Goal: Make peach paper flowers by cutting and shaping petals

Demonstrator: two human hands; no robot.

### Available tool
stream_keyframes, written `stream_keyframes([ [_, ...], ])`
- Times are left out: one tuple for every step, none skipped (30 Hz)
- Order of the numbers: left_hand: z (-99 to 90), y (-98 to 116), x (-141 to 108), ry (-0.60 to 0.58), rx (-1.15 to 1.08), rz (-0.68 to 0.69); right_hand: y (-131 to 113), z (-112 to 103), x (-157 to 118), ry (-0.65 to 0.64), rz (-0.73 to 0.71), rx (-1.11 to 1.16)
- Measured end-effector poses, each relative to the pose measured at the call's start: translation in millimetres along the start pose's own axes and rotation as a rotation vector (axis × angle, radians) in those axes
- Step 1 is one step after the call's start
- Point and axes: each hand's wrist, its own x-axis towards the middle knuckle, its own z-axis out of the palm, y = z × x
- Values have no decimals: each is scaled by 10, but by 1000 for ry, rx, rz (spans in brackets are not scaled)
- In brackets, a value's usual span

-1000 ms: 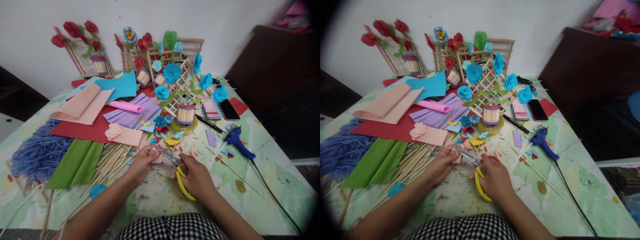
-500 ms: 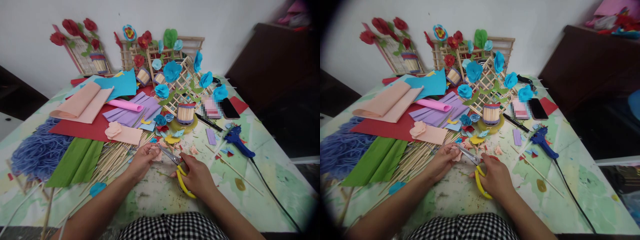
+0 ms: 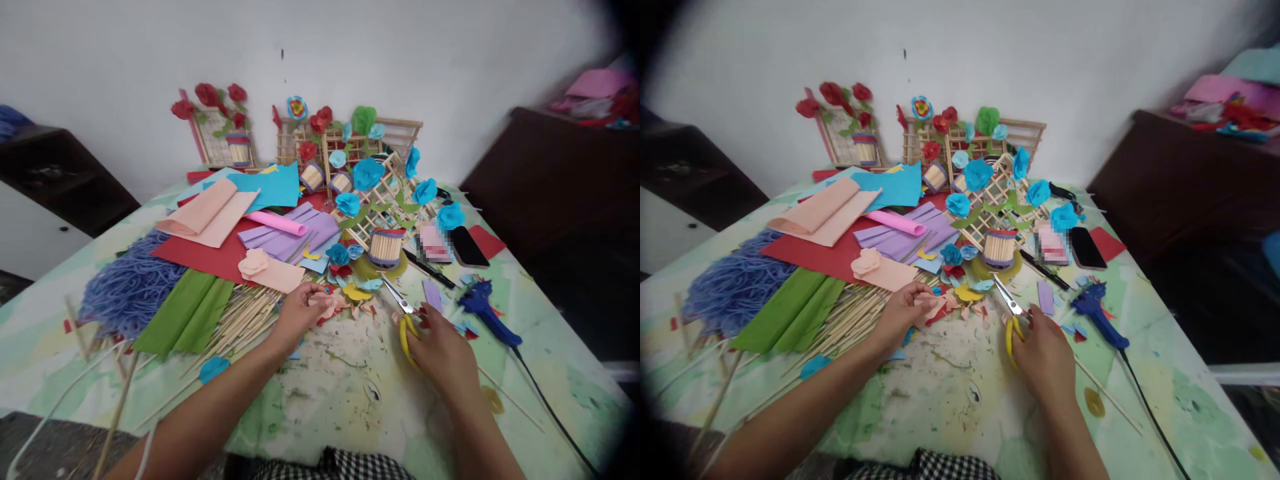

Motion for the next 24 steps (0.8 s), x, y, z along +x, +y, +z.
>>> stream_keyframes([
  [-7, 5, 3, -1, 6, 10, 17, -2, -2, -2, 0, 3],
  [-16, 12, 5, 1, 6, 20, 38, -4, -8, -2, -3, 6],
  [-28, 24, 8, 3, -1, 30, 67, -4, -18, 0, -9, 9],
  [-42, 39, 11, 8, -16, 39, 104, -3, -30, 1, -17, 12],
  [-58, 57, 15, 16, -33, 47, 149, 3, -45, 4, -19, 12],
  [-76, 77, 19, 28, -51, 56, 203, 14, -59, 5, -22, 11],
  [-94, 97, 25, 41, -65, 66, 262, 31, -74, 2, -29, 11],
  [-113, 116, 32, 55, -79, 77, 326, 53, -87, -8, -49, 11],
  [-131, 131, 41, 68, -92, 92, 391, 79, -97, -14, -80, 12],
  [-148, 143, 53, 78, -105, 109, 454, 104, -103, -21, -120, 9],
  [-166, 153, 67, 87, -116, 125, 513, 123, -105, -15, -158, -5],
  [-185, 163, 85, 94, -127, 139, 563, 130, -101, -11, -204, -30],
  [-208, 177, 105, 100, -138, 154, 599, 119, -94, -8, -253, -65],
  [-239, 196, 127, 105, -154, 166, 616, 86, -82, -10, -305, -105],
  [-280, 225, 152, 114, -172, 181, 605, 30, -67, -11, -352, -145],
  [-335, 264, 179, 133, -195, 205, 560, -46, -47, -11, -390, -182],
  [-404, 314, 206, 157, -225, 229, 474, -135, -22, 11, -396, -211],
  [-487, 373, 234, 203, -251, 269, 343, -229, 9, 55, -384, -231],
  [-583, 438, 260, 266, -287, 322, 164, -316, 50, 110, -370, -237],
  [-687, 504, 287, 326, -323, 373, -60, -385, 101, 160, -373, -209],
  [-795, 566, 313, 387, -350, 433, -323, -427, 166, 187, -392, -147],
  [-902, 619, 339, 429, -378, 478, -615, -436, 242, 167, -446, -65],
  [-1002, 660, 366, 468, -416, 526, -922, -411, 329, 122, -509, 23],
  [-1090, 686, 393, 513, -456, 575, -1232, -353, 420, 55, -566, 83],
])
